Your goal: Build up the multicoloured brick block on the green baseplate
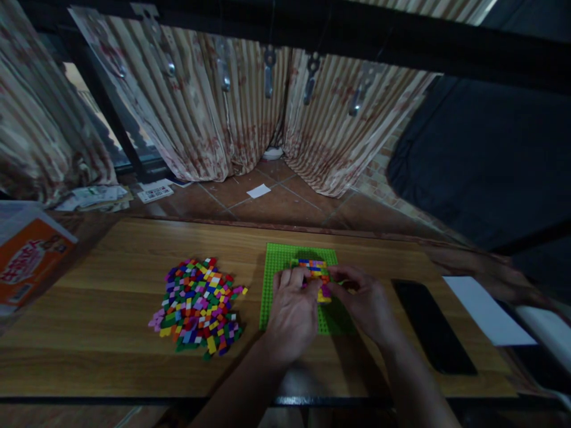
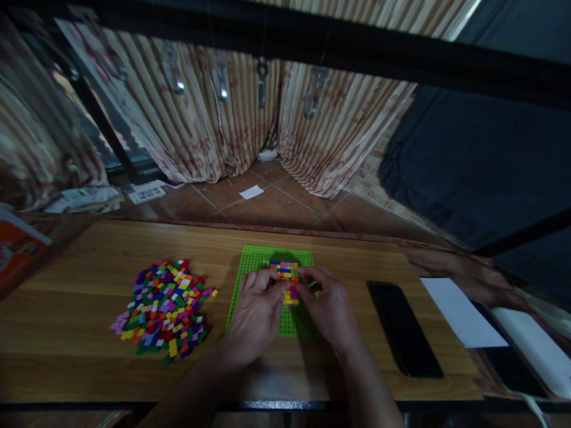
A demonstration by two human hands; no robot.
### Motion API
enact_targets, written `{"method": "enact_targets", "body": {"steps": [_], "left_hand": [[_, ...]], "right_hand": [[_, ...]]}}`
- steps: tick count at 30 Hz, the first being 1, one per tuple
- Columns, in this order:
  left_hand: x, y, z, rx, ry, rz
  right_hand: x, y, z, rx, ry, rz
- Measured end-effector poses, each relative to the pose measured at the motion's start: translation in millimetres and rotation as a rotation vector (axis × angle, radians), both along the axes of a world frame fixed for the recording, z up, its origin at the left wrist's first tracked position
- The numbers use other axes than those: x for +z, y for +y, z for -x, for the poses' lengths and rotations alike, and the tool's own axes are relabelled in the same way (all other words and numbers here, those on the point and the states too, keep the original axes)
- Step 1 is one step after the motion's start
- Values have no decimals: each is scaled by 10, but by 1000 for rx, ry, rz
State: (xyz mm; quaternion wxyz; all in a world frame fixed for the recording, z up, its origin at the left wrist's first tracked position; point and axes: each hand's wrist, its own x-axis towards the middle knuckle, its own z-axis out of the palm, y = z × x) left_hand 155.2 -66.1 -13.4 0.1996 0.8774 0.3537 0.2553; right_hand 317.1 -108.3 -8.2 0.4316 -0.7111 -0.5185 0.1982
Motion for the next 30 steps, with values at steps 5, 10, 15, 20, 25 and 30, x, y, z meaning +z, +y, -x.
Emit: {"method": "enact_targets", "body": {"steps": [5,10,15,20,25,30], "left_hand": [[10,5,-10,12,18,-9],[-16,-4,-15,15,25,-24],[-6,-11,-26,16,50,-34],[13,-14,-49,23,92,-40],[-7,-27,-55,29,111,-67],[-10,-37,-60,30,129,-77]], "right_hand": [[-28,36,21,-84,262,36],[-45,77,47,-122,448,45],[-44,80,52,-113,538,53],[-22,80,81,-126,601,48],[-13,97,106,-161,631,46],[-24,108,121,-171,655,38]]}}
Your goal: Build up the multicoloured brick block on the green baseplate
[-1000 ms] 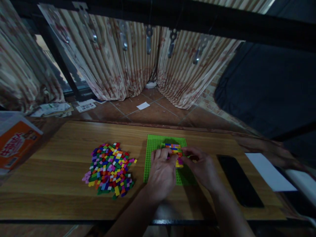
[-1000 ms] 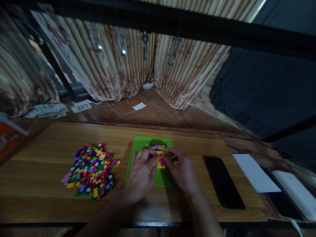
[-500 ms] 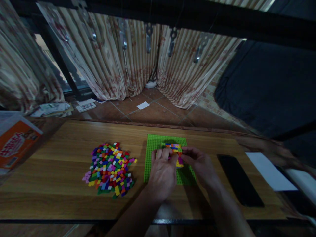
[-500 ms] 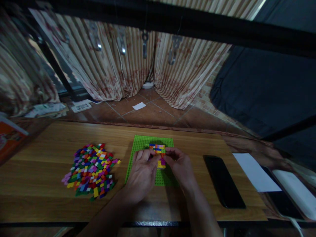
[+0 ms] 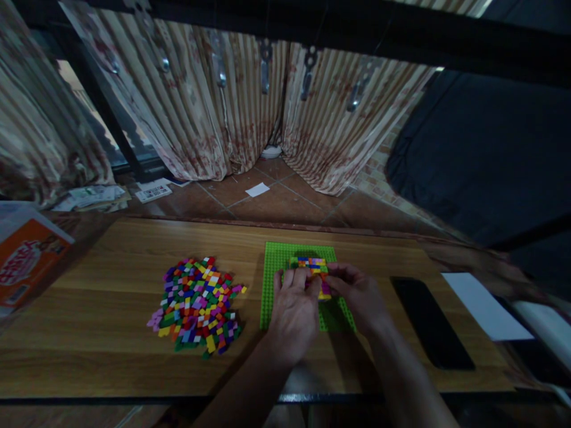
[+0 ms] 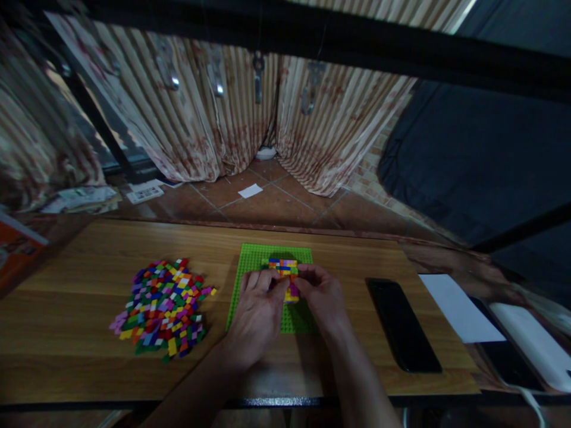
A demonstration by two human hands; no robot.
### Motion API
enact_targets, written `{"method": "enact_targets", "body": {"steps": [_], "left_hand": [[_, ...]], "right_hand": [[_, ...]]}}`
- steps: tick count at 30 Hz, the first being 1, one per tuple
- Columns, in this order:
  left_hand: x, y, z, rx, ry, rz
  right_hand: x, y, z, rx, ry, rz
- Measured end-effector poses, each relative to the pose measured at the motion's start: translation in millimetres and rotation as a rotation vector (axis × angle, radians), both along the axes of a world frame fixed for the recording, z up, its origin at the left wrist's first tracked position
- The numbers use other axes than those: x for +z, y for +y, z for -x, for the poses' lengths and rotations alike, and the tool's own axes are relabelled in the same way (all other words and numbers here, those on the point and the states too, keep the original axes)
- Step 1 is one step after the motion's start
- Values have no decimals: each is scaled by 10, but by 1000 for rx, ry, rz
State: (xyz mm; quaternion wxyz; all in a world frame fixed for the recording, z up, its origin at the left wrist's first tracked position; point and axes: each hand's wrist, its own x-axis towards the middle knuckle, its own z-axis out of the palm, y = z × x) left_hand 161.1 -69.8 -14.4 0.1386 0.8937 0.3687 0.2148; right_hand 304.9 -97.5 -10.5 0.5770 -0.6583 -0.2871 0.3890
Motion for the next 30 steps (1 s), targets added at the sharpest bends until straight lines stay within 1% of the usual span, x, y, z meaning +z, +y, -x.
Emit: {"method": "enact_targets", "body": {"steps": [12,16,19,22,25,27,30], "left_hand": [[-44,10,-31,-18,47,5],[-63,5,-12,-25,-35,-9],[-22,45,57,-15,-149,15],[65,171,206,52,-310,53],[133,372,422,189,-462,57],[147,517,580,284,-560,66],[140,693,790,395,-736,147]], "right_hand": [[25,17,19,-31,97,6],[5,4,-49,-52,94,43],[5,5,-134,-142,7,-5],[40,26,-157,-224,-46,-74],[91,53,-62,-261,-115,-108],[115,59,63,-243,-210,-143],[117,43,314,-117,-361,-231]]}}
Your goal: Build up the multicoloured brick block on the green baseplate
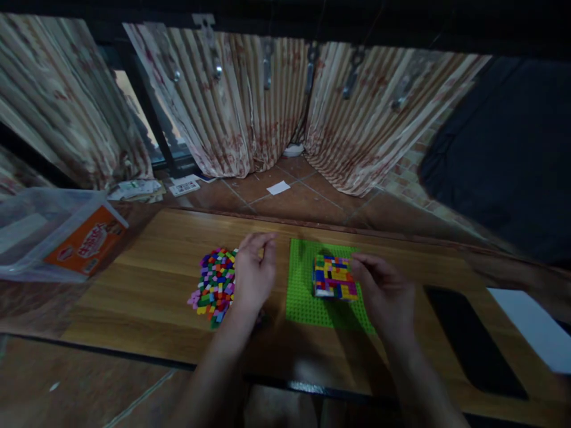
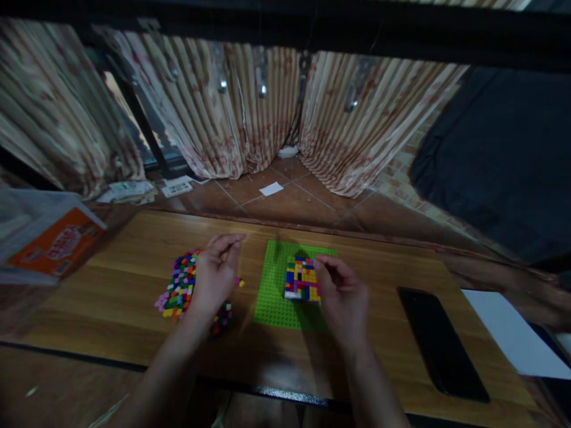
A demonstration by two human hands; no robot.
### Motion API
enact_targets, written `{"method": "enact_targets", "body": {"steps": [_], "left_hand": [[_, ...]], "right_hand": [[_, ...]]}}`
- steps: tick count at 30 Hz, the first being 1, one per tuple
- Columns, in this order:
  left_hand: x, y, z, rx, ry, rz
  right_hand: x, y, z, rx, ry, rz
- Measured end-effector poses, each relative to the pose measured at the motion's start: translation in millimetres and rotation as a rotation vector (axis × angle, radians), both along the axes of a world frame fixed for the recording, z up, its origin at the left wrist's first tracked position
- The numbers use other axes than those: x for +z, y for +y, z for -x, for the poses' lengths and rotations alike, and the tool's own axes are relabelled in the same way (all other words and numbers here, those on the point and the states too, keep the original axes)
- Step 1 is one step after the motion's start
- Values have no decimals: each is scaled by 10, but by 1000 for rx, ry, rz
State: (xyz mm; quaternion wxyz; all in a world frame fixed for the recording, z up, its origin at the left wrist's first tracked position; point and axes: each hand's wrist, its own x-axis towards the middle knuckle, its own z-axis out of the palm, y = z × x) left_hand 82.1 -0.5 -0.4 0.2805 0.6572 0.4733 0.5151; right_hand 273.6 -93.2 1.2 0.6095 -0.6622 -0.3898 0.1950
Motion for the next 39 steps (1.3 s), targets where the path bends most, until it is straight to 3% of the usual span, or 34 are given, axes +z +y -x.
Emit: {"method": "enact_targets", "body": {"steps": [6,9,21,30,39], "left_hand": [[61,105,195,130,-358,190],[111,96,231,133,-441,225],[165,93,408,142,-495,262],[182,112,497,153,-503,294],[169,117,500,148,-475,288]], "right_hand": [[-64,-24,527,419,-403,73],[-115,9,703,515,-541,127],[-327,267,1001,590,-767,252],[-393,376,1093,635,-862,245],[-391,332,1111,651,-774,206]]}}
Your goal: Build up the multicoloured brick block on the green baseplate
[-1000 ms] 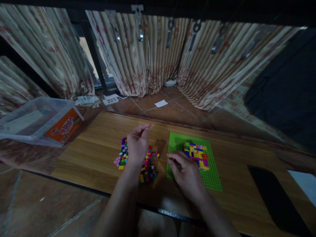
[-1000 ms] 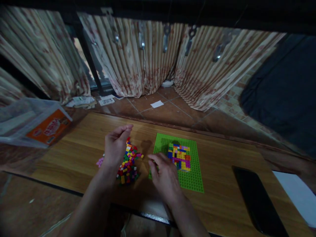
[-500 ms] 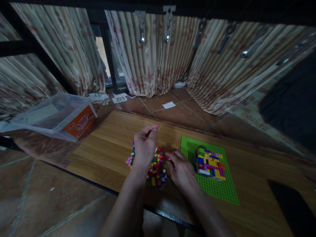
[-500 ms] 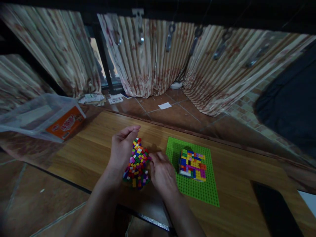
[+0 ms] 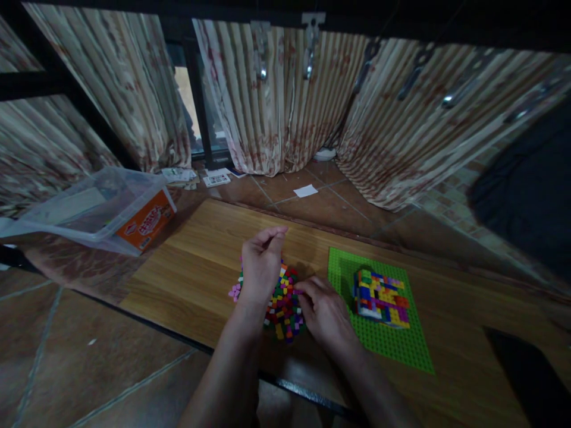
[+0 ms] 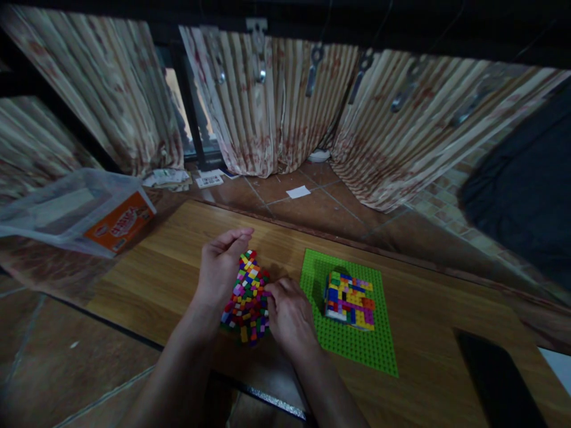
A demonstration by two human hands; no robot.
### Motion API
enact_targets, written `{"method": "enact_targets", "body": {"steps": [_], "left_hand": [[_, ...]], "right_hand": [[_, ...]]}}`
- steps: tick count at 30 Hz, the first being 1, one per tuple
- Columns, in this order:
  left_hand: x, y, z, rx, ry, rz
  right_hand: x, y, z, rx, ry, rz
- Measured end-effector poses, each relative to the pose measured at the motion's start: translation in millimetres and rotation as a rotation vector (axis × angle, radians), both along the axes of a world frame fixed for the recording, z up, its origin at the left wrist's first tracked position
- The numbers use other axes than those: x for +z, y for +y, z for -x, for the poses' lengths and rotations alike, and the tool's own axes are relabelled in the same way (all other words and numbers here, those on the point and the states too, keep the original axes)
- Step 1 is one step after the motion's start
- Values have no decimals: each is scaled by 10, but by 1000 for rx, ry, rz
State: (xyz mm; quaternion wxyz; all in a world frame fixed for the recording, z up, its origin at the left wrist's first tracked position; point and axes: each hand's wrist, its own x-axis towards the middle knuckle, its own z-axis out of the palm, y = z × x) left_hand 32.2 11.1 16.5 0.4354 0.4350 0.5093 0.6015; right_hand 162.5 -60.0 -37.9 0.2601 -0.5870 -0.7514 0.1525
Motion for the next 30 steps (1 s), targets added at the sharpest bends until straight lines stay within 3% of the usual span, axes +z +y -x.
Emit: {"method": "enact_targets", "body": {"steps": [3,7,13,17,21,25,30], "left_hand": [[-20,2,-15,-25,18,6],[-77,6,-59,-145,91,25],[-125,-101,-295,-376,256,-13],[-140,-284,-534,-536,412,-91],[-167,-450,-746,-576,688,-295],[-204,-535,-904,-611,813,-393],[-248,-600,-1018,-629,902,-442]], "right_hand": [[46,-31,-46,-11,83,-8],[260,-82,-140,-79,232,-59],[551,-149,-564,-310,306,-193],[532,-223,-1046,-493,362,-263],[464,-323,-1395,-613,427,-176],[428,-390,-1471,-583,416,-89],[312,-407,-1439,-471,339,-102]]}}
